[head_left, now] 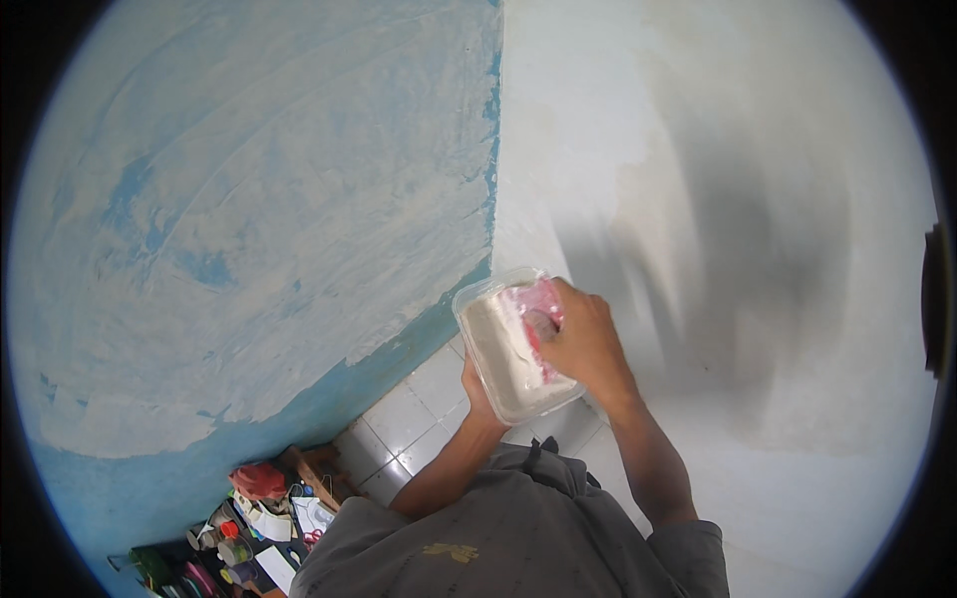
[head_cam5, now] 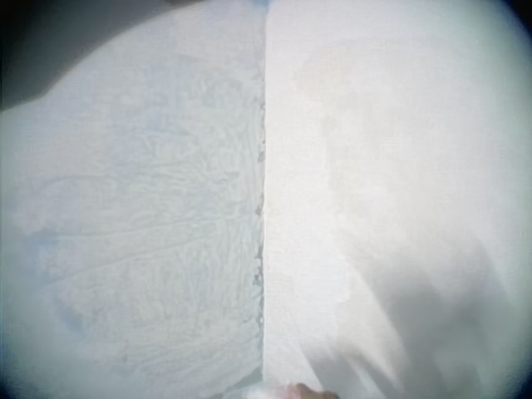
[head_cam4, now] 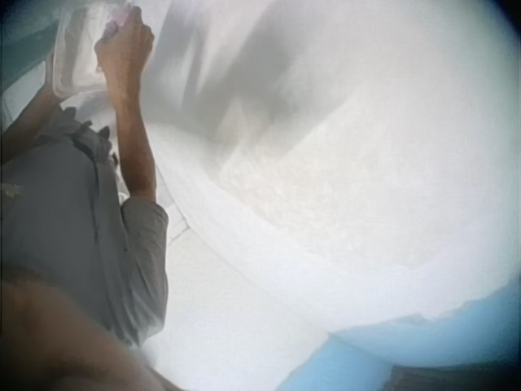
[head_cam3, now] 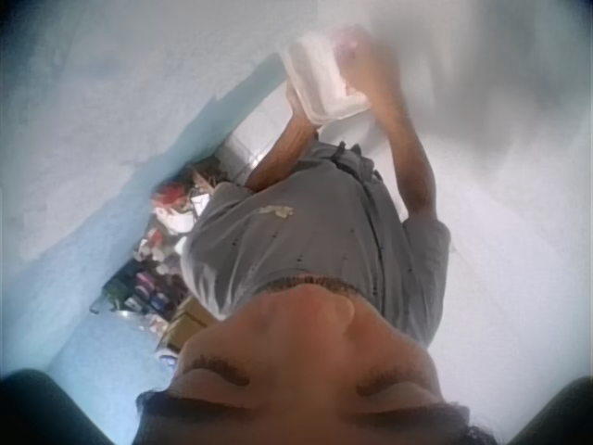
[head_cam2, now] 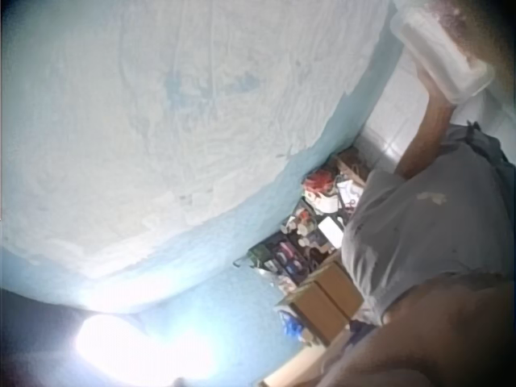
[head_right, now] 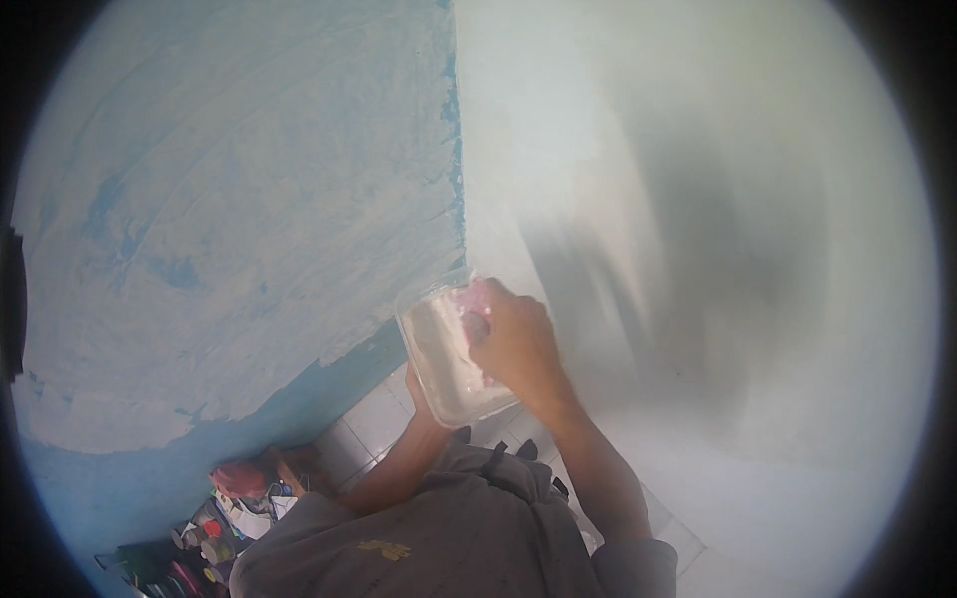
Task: The person applies white paint to a ceiling using a small brush, repeatedly dipping the brush into a paint container and smoothing the surface. The person also pours water from a bottle into the paint container and mixes the contents.
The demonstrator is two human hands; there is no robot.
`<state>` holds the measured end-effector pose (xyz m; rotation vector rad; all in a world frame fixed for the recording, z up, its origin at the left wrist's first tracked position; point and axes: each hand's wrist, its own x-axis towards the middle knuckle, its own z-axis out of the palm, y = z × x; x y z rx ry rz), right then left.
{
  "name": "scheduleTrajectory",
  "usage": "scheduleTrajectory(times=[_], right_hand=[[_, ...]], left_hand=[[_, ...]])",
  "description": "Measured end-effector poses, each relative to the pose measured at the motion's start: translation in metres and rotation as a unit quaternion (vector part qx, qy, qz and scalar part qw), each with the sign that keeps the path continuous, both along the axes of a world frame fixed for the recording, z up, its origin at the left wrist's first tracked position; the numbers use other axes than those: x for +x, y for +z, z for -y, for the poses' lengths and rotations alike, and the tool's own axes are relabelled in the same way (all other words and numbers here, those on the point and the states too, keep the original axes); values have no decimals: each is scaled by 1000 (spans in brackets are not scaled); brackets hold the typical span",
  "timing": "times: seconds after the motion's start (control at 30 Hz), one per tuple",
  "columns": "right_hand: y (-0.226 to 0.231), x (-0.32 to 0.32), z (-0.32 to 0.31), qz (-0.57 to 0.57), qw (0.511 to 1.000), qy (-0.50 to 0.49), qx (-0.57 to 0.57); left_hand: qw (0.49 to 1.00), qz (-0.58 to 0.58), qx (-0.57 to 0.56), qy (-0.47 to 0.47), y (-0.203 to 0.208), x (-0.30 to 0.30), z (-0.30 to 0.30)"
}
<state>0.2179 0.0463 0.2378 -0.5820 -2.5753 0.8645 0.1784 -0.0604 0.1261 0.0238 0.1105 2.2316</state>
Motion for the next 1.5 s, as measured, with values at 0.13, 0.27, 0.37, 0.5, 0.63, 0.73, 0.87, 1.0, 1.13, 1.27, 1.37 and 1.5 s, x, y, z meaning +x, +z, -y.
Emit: scheduleTrajectory(times=[0.13, 0.27, 0.37, 0.5, 0.63, 0.73, 0.87, 1.0, 1.13, 1.27, 1.37, 1.5], right_hand=[[-3, -3, -4, 30, 999, -20, 12], [6, -4, 2, -1, 999, 29, -39], [-5, -3, 7, 11, 1000, 15, -5], [11, -5, 8, 36, 999, 3, -17], [3, -8, 18, 52, 998, 19, 0], [-1, -7, 9, 20, 1000, 10, -2], [-3, -10, 17, 29, 999, 17, -11], [3, -7, 10, 63, 998, 1, -10], [0, -8, 14, 48, 999, 8, -25], [14, 4, 3, 10, 1000, -24, -6], [36, 6, 0, 38, 998, -41, 25], [37, -1, 4, 74, 991, -37, 108]], left_hand=[[1000, 15, -26, 7, 1, -4, -2], [999, 0, -22, 24, -5, -3, -2], [1000, 12, -11, 23, -2, -5, -5], [999, -21, 32, 10, -14, -7, -4], [1000, 4, -10, 22, -9, -6, -4], [997, -45, 60, 3, -22, -11, -4], [1000, 5, -17, 19, -12, -7, -4], [1000, -11, -15, 21, -12, -7, -3], [1000, 6, -5, 17, -9, -8, -4], [998, -34, 57, -8, -14, -11, -1], [999, -40, 21, -7, -15, -10, -1], [1000, -24, -3, -9, -11, -10, -3]])
